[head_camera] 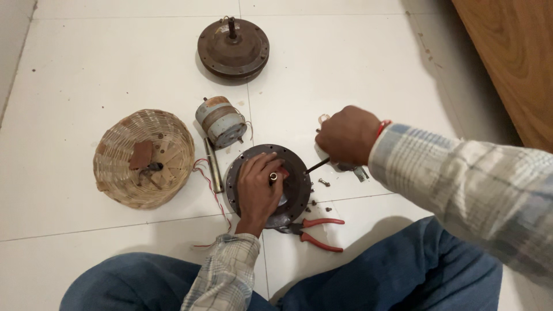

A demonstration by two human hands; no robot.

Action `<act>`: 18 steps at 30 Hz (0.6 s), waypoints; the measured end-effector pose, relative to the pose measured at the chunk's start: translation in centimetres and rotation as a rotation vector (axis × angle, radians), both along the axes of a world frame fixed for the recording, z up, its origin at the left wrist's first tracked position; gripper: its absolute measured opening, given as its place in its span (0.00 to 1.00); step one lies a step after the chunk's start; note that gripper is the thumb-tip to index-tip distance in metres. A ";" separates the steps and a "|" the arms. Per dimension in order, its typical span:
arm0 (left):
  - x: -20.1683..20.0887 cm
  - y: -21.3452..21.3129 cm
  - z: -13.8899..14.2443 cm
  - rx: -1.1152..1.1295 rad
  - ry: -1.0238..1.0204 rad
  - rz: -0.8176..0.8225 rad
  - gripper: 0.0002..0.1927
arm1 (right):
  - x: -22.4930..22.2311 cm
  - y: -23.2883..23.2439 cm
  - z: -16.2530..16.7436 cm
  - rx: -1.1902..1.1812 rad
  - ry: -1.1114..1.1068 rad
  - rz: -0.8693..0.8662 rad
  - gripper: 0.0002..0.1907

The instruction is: The person sits cross-legged on the floor disassembling a ceiling fan motor. They unscrew fasteners from the motor housing with a screwdriver, hold the housing steady with one hand, and manipulate the capacitor and wires on top of the housing while other fan parts lie nearby.

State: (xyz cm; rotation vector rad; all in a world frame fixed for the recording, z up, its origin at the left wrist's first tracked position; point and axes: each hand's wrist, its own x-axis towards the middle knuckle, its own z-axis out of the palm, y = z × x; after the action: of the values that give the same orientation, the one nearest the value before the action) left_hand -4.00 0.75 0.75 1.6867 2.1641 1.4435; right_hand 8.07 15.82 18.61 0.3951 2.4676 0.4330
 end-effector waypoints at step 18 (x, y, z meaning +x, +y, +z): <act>-0.2 0.1 -0.2 0.014 -0.002 -0.009 0.12 | 0.7 1.3 -0.8 0.010 0.023 -0.396 0.14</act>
State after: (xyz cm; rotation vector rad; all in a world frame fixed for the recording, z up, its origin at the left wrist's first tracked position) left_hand -4.15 0.87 0.51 1.6963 2.1479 1.4603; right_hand 8.80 17.09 17.85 0.8756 2.3312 0.2736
